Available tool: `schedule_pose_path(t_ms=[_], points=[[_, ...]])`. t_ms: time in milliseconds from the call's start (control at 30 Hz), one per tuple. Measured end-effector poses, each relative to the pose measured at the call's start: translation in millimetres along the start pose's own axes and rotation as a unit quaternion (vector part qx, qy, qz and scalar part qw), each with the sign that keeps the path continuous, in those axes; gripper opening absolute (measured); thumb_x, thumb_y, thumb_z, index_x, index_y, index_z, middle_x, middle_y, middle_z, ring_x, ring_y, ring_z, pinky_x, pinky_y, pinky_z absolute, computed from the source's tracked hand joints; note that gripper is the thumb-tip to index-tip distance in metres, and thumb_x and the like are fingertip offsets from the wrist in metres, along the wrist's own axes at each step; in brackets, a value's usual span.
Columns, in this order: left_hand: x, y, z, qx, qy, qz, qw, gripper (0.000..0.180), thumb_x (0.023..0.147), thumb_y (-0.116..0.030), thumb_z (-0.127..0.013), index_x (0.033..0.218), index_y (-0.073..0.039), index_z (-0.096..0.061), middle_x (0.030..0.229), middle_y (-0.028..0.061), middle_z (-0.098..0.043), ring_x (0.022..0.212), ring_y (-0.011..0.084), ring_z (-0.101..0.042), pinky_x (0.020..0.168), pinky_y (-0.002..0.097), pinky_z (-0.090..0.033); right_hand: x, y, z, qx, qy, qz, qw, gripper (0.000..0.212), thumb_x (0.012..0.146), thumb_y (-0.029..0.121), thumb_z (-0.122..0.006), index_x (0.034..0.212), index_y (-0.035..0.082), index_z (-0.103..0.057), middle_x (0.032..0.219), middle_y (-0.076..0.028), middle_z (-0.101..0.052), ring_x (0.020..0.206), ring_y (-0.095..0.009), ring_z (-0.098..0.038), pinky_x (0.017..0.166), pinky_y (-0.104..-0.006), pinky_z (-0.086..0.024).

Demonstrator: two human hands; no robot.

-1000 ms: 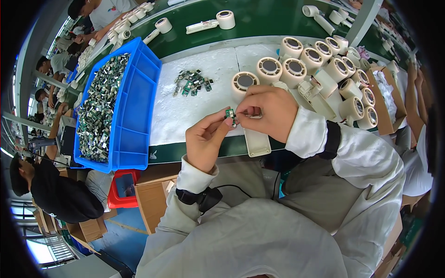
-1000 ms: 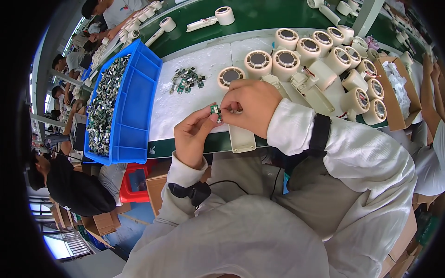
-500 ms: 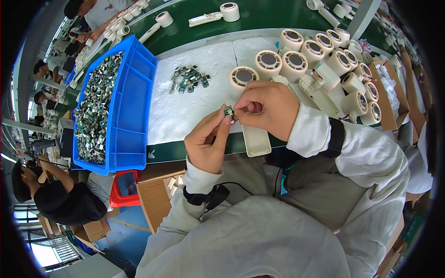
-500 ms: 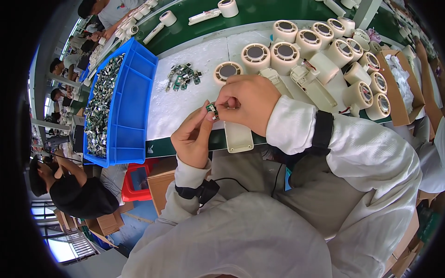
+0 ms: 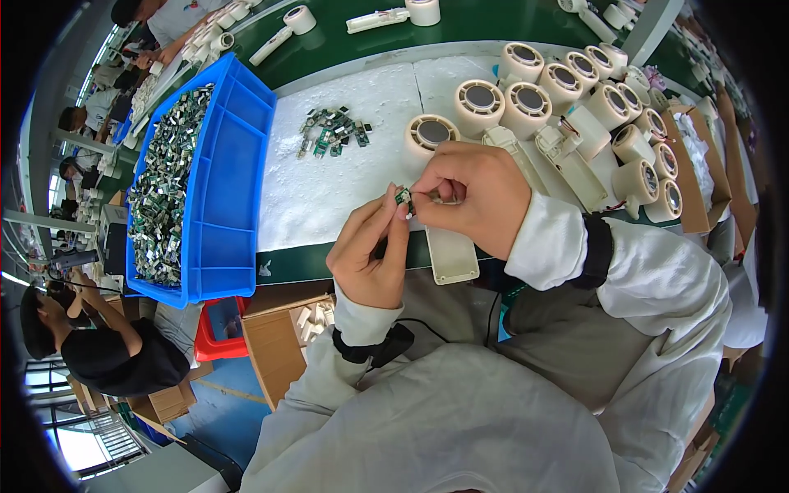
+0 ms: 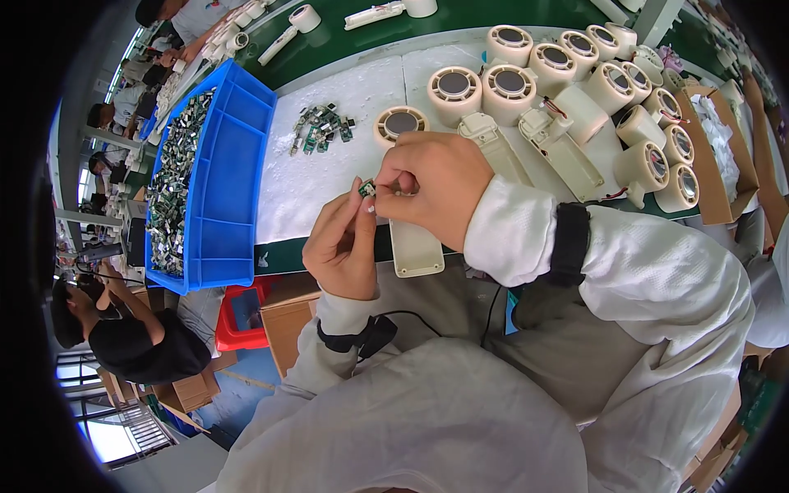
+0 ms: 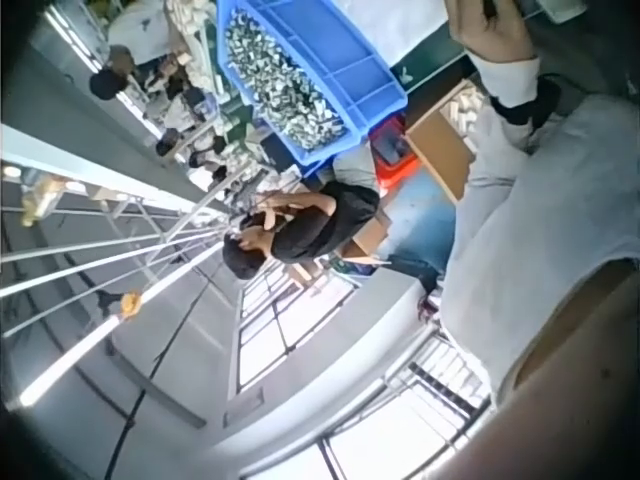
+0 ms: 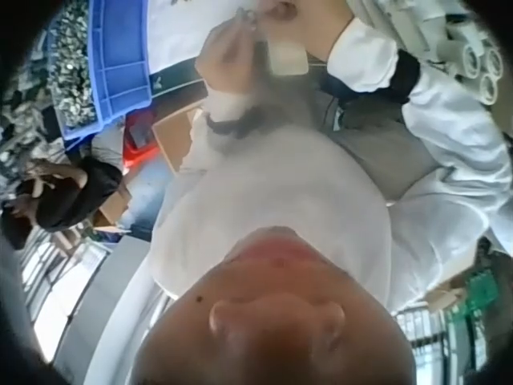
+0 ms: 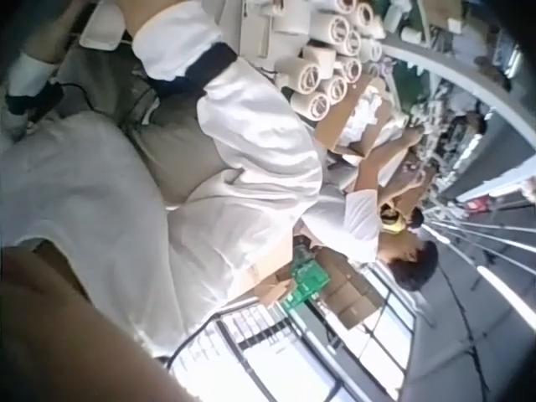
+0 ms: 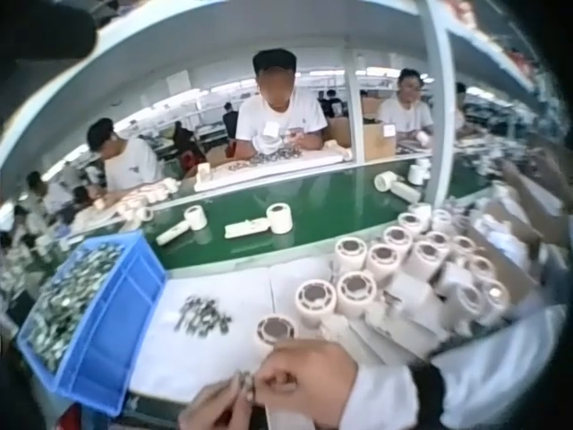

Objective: Assembling small electronic components and circuit boards into plastic housings on a factory production line.

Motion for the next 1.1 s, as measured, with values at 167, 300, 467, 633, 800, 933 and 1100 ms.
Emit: schedule_pose_path(t_ms=[167, 300, 467, 633, 800, 933, 1100], points=[[-4.6, -6.3, -9.9, 0.078, -0.042, -0.063, 0.994, 0.034, 0.089, 0.007, -0.067, 0.122, 0.001, -0.068, 0.105, 0.0145, -0.068, 0.087, 0.0147, -0.067, 0.072, 0.0254, -0.053, -6.7, 6.4, -7.5, 0.05, -0.039, -0.053, 0.997, 0.013, 0.079, 0.007, -0.076, 0.085, -0.001, -0.068, 0.071, -0.005, -0.058, 0.059, -0.012, -0.052, 0.053, -0.0268, -0.042], [-2.2, -13.1, -11.7, 0.114, -0.051, -0.089, 0.988, 0.035, 0.088, 0.008, -0.066, 0.123, 0.002, -0.067, 0.105, 0.0149, -0.067, 0.089, 0.0162, -0.067, 0.075, 0.0265, -0.054, -7.1, 4.6, -9.8, 0.051, -0.062, -0.043, 0.996, 0.011, 0.08, 0.006, -0.075, 0.086, -0.001, -0.068, 0.072, -0.005, -0.059, 0.058, -0.011, -0.051, 0.053, -0.0263, -0.042], [6.8, 1.4, -5.6, -0.091, -0.006, 0.047, 0.995, 0.032, 0.092, 0.006, -0.065, 0.123, 0.004, -0.066, 0.109, 0.0138, -0.068, 0.092, 0.0153, -0.067, 0.078, 0.0273, -0.055, -2.2, -4.2, -0.4, 0.036, -0.024, -0.034, 0.998, 0.011, 0.08, 0.005, -0.074, 0.09, 0.001, -0.071, 0.074, -0.005, -0.061, 0.058, -0.012, -0.053, 0.053, -0.0269, -0.044], [14.3, 3.0, -1.4, -0.268, 0.045, 0.16, 0.949, 0.028, 0.095, 0.002, -0.062, 0.123, 0.005, -0.064, 0.11, 0.0148, -0.07, 0.095, 0.0164, -0.068, 0.085, 0.0298, -0.058, 2.0, 6.9, 11.1, -0.016, 0.014, 0.045, 0.999, 0.013, 0.08, 0.004, -0.074, 0.093, 0.003, -0.073, 0.078, -0.006, -0.063, 0.062, -0.016, -0.058, 0.057, -0.0289, -0.048], [13.9, 8.0, 2.5, -0.26, 0.053, 0.168, 0.949, 0.029, 0.096, 0.002, -0.062, 0.124, 0.006, -0.062, 0.106, 0.017, -0.071, 0.097, 0.0188, -0.069, 0.088, 0.0319, -0.058, 2.3, 3.8, 6.5, -0.069, 0.06, 0.099, 0.991, 0.014, 0.078, 0.004, -0.074, 0.092, 0.004, -0.073, 0.079, -0.006, -0.062, 0.067, -0.02, -0.06, 0.062, -0.0303, -0.05], [14.1, 7.4, -0.5, -0.288, 0.069, 0.164, 0.941, 0.029, 0.096, 0.003, -0.061, 0.124, 0.007, -0.062, 0.112, 0.0175, -0.07, 0.1, 0.0202, -0.069, 0.089, 0.0323, -0.058, 4.8, 5.1, 14.1, -0.067, 0.065, 0.077, 0.993, 0.014, 0.077, 0.003, -0.074, 0.091, 0.002, -0.071, 0.079, -0.007, -0.061, 0.072, -0.021, -0.062, 0.064, -0.0315, -0.051], [11.9, 9.2, -2.6, -0.283, 0.076, 0.138, 0.946, 0.027, 0.096, 0.004, -0.06, 0.123, 0.006, -0.062, 0.12, 0.0181, -0.066, 0.103, 0.0214, -0.068, 0.088, 0.0326, -0.059, 8.0, 0.2, 20.6, -0.093, 0.048, 0.054, 0.993, 0.012, 0.076, 0.003, -0.074, 0.088, 0.001, -0.069, 0.08, -0.007, -0.06, 0.074, -0.021, -0.062, 0.064, -0.0329, -0.051]])
Point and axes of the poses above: each hand's wrist, its own x-axis towards the middle knuckle, its own z-axis out of the back of the hand, y = z × x, the point moved 2 cm from there along x, towards the middle knuckle
